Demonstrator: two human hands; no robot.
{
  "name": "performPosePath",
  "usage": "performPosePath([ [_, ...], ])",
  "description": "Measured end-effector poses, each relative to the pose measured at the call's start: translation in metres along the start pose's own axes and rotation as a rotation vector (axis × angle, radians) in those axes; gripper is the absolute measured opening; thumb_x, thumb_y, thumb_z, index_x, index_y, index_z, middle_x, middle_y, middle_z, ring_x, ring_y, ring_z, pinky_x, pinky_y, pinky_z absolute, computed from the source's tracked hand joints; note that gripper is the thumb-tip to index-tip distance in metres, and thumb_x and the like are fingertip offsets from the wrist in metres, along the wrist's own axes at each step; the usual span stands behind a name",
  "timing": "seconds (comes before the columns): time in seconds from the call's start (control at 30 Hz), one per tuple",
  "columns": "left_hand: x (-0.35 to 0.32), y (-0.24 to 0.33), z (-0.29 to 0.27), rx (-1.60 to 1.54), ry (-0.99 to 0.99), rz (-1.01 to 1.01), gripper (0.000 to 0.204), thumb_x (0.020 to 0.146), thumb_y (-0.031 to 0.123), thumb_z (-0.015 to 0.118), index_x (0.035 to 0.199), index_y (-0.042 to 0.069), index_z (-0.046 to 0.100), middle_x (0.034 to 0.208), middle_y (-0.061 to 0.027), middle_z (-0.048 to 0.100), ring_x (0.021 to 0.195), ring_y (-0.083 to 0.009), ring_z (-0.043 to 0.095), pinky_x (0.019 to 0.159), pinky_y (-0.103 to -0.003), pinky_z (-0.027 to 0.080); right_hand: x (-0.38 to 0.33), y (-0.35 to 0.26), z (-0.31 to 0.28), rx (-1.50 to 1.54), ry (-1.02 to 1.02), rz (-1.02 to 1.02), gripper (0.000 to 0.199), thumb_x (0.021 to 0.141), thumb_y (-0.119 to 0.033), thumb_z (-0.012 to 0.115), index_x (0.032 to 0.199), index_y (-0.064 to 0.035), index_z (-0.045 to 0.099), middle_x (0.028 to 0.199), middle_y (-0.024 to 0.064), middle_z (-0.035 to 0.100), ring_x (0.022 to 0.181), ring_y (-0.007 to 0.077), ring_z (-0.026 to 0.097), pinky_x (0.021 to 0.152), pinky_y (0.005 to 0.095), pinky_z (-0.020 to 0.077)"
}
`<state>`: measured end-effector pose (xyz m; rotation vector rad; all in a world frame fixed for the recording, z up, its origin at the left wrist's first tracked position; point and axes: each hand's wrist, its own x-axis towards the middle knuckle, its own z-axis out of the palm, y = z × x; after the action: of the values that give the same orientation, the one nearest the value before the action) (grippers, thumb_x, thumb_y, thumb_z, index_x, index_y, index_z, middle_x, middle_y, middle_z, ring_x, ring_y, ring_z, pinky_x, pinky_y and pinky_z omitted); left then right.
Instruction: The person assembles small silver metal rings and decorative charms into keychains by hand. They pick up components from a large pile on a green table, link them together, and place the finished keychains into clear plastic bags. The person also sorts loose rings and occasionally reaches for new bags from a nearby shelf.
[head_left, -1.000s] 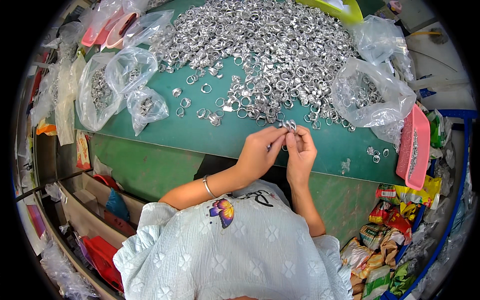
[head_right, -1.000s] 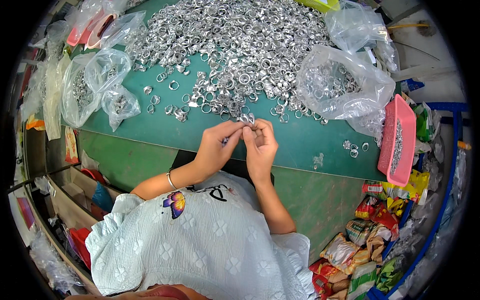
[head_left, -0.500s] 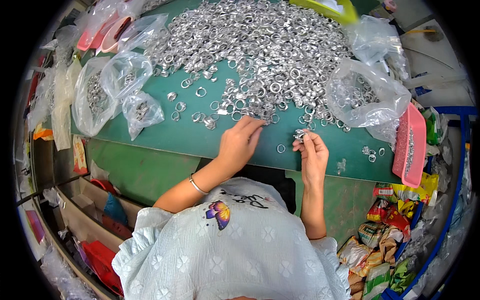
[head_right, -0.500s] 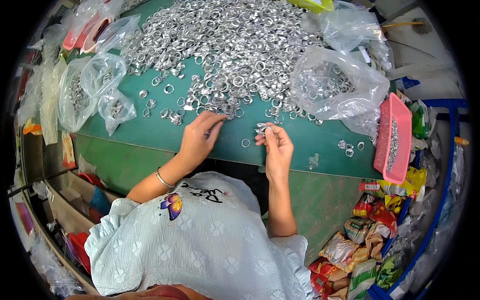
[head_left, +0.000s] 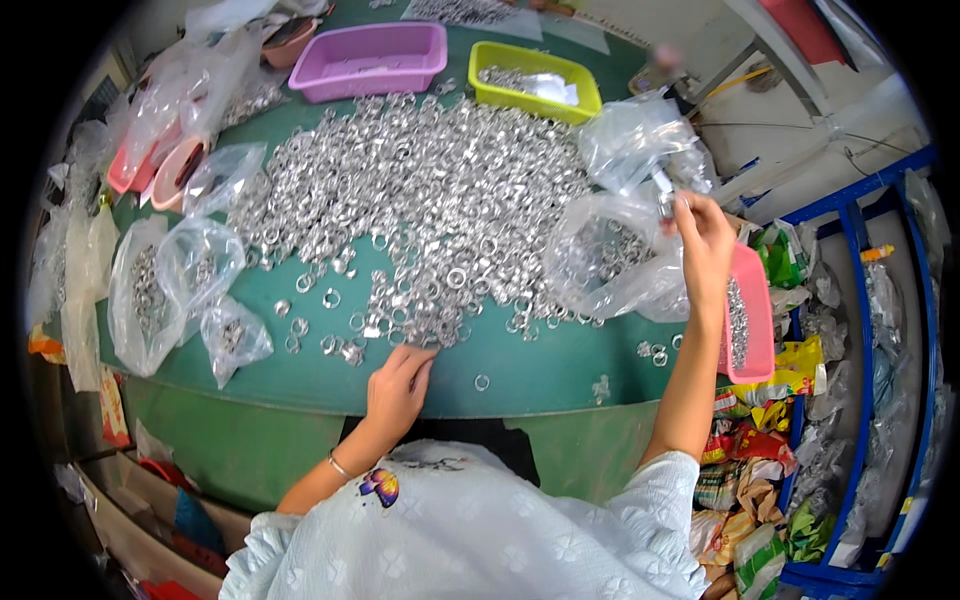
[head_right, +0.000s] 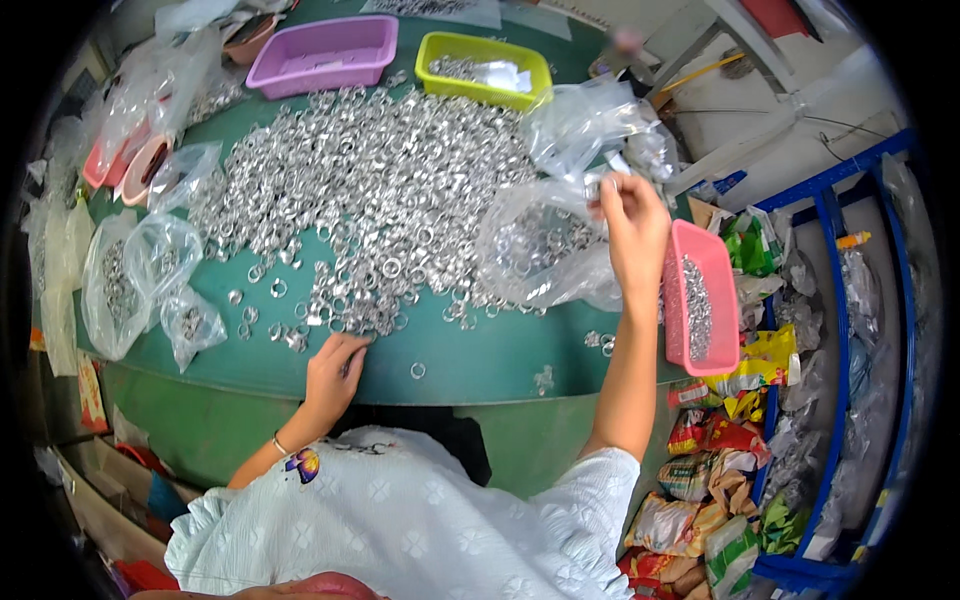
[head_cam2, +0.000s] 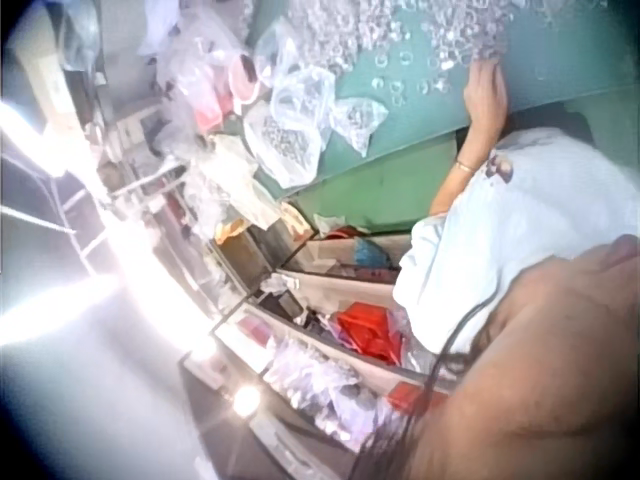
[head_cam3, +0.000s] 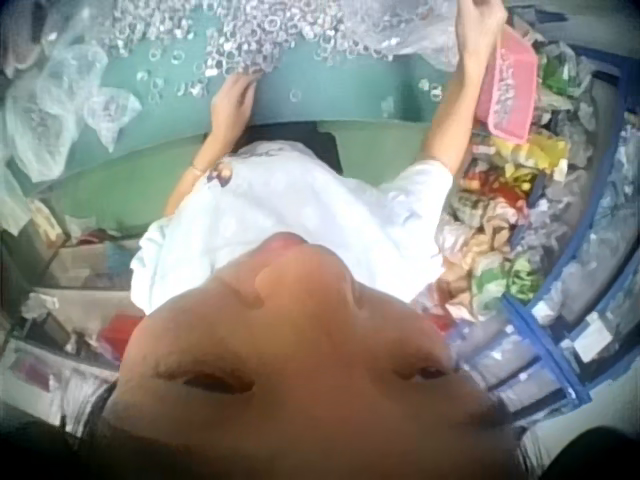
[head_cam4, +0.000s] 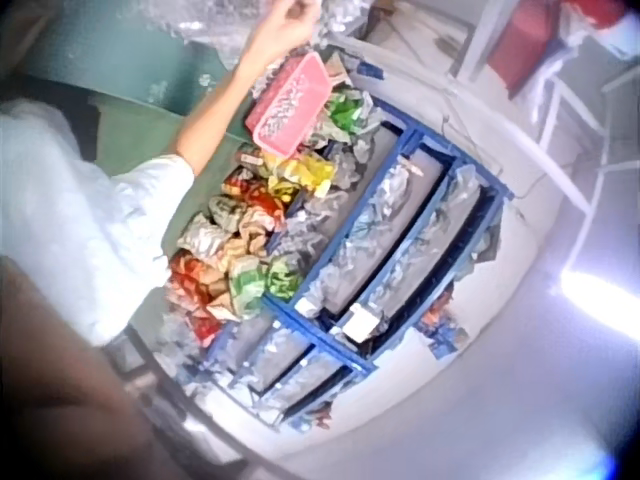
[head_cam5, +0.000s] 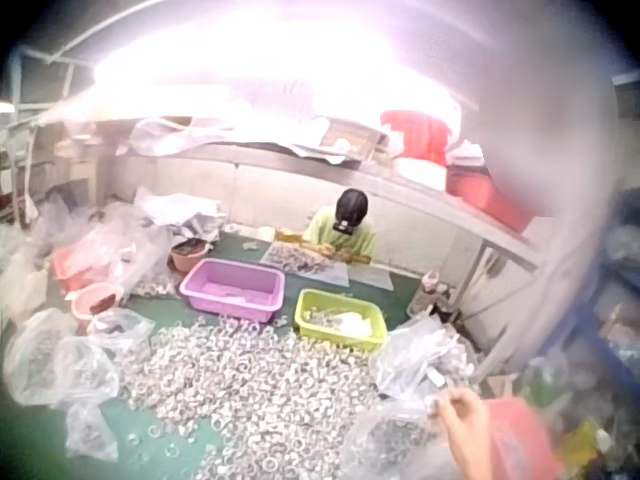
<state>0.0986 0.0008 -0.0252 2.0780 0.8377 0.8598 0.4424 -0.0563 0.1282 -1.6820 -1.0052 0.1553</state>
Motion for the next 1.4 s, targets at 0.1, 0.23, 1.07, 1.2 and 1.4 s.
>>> performPosePath([
  [0.1, -0.007, -0.003, 0.003, -0.023, 0.027, -0.008, 0.016, 0.076, -0.004, 0.060, 0.091, 0.002, 0.063, 0.081, -0.0106, 0.058, 0.058, -0.0248, 0.056, 0.052, -0.030, 0.045, 0.073, 0.050, 0.006, -0.016, -0.088, 0.102, 0.017, 0.086, -0.010, 0.055, 0.089, 0.0058, 0.058, 0.080, 0.0096, 0.061, 0.071, 0.0167, 0.062, 0.064, 0.0270, 0.0499],
  [0.23, -0.013, -0.012, 0.007, -0.028, 0.076, 0.027, 0.019, 0.074, -0.007, 0.061, 0.090, 0.003, 0.064, 0.078, -0.0099, 0.057, 0.056, -0.0197, 0.055, 0.051, -0.027, 0.043, 0.121, 0.114, 0.042, -0.095, -0.063, 0.255, 0.020, 0.083, -0.014, 0.056, 0.082, 0.0056, 0.059, 0.078, 0.0138, 0.064, 0.072, 0.0250, 0.065, 0.065, 0.0313, 0.0510],
  [1.07, -0.009, -0.017, 0.013, -0.024, 0.123, 0.055, 0.020, 0.073, -0.011, 0.059, 0.089, 0.000, 0.063, 0.077, -0.0129, 0.059, 0.062, -0.0240, 0.057, 0.055, -0.028, 0.045, 0.098, 0.151, 0.076, -0.992, -0.354, 0.060, 0.047, 0.087, -0.024, 0.047, 0.129, -0.0047, 0.039, 0.129, 0.0239, 0.041, 0.122, 0.0403, 0.036, 0.097, 0.0585, 0.0249],
  [1.2, -0.009, -0.009, 0.007, -0.055, 0.047, -0.069, 0.019, 0.075, -0.011, 0.056, 0.091, -0.003, 0.062, 0.076, -0.0118, 0.057, 0.063, -0.0192, 0.054, 0.058, -0.025, 0.043, 0.080, 0.138, 0.057, -0.441, -0.026, -0.180, 0.040, 0.089, -0.023, 0.047, 0.120, 0.0016, 0.045, 0.118, 0.0225, 0.051, 0.113, 0.0356, 0.047, 0.096, 0.0418, 0.0347],
  [1.4, -0.007, 0.004, -0.007, -0.683, -0.004, -0.638, 0.015, 0.087, 0.003, 0.052, 0.097, -0.001, 0.062, 0.070, -0.0021, 0.053, 0.060, -0.0070, 0.047, 0.053, -0.020, 0.038, -0.073, 0.015, 0.084, -0.352, -0.084, -0.561, 0.017, 0.075, 0.002, 0.060, 0.092, 0.0017, 0.060, 0.091, 0.0150, 0.057, 0.085, 0.0294, 0.054, 0.080, 0.0365, 0.0421],
])
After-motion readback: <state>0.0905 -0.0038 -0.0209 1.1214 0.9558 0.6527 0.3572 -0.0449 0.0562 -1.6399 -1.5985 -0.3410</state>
